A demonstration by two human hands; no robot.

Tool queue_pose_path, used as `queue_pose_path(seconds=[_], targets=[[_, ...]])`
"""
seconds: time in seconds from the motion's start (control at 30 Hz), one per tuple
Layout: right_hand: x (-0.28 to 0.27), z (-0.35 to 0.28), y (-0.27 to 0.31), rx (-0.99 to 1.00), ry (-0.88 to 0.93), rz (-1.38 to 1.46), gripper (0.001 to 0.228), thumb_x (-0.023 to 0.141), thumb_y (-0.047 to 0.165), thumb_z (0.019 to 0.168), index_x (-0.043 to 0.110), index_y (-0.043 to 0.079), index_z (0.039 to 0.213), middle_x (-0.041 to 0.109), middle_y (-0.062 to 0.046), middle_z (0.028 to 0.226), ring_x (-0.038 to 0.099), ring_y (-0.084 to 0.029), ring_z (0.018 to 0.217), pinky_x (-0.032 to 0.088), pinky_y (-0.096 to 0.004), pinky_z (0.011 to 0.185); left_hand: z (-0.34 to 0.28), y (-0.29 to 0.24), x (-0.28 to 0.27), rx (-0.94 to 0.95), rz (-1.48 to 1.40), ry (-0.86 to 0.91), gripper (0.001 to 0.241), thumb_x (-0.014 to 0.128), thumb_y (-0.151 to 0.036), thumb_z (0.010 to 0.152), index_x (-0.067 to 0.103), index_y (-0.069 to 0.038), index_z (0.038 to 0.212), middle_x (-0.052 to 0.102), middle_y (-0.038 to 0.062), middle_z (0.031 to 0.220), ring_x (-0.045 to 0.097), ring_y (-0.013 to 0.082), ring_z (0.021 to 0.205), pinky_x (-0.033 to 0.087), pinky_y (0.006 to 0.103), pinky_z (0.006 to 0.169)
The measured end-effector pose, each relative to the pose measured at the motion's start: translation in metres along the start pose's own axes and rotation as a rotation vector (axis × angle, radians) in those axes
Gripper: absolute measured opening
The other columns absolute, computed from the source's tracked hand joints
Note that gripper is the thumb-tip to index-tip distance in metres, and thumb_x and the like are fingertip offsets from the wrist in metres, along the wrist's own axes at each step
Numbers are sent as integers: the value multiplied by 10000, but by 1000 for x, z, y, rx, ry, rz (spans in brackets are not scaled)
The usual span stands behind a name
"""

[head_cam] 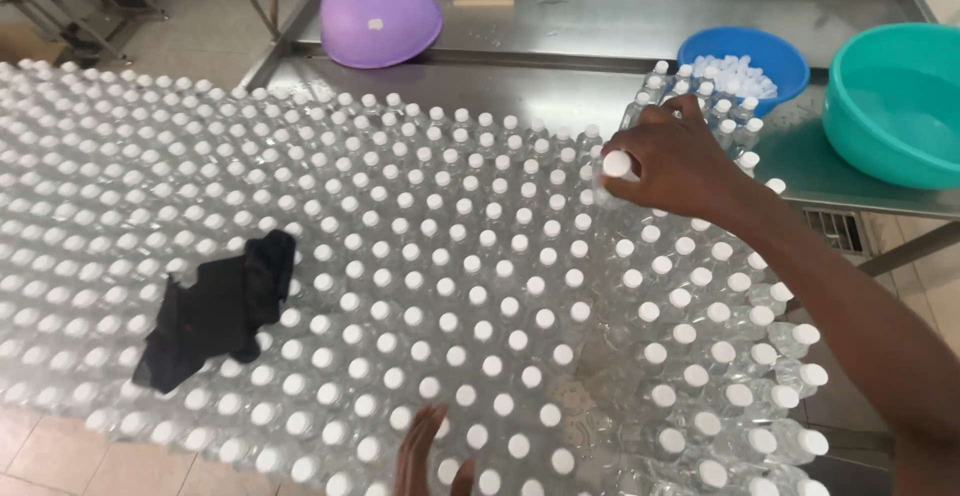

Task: Capping a large number of water bottles by hand on a production line.

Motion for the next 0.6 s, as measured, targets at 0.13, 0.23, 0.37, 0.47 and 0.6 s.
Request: queue_pose_path(seconds=[0.13,0.23,0.37,0.47,0.6], targets=[[-52,-55,87,-127,76,411,409,716,572,934,836,244,1146,752,27,786,617,-198,1052,315,-480,1159,95,-61,3,-212,-165,369,887,757,-520,937,361,-228,1675,531,36,1708,458,264,1604,389,534,1247],[-39,-74,145,-145,191,694,391,781,541,853,868,273,1125,824,3,1259,750,-204,1163,517,-455,1031,139,-71,4,-321,-196,595,1183,833,-617,723,279,-279,1712,269,58,1829,338,325,1639,391,577,1237],[35,-100,210,-190,242,1142,397,850,436,891,859,129,1142,852,-76,992,752,-229,1028,511,-484,1073,102,-43,14,-300,-913,880,1233,877,-723,769,375,-40,1664,607,297,1495,597,425,1344,522,639,1079],[92,-115,218,72,299,1309,440,774,344,961,784,78,1311,788,-139,906,740,-252,885,513,-465,963,70,-7,18,-410,-1170,865,959,885,-497,849,480,6,1559,708,298,1240,778,435,993,679,595,743],[145,-138,229,130,290,1355,372,777,295,986,798,29,1245,750,-142,838,636,-202,731,457,-391,786,44,18,29,-558,-992,859,786,903,-385,893,562,28,1469,740,261,1141,796,386,958,682,570,741]])
Point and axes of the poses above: each hand's wrist, its own z-axis towards the middle knuckle, its own x-axis out of the palm, y = z × x, the point moved 6 cm from there along z, towards the middle knuckle
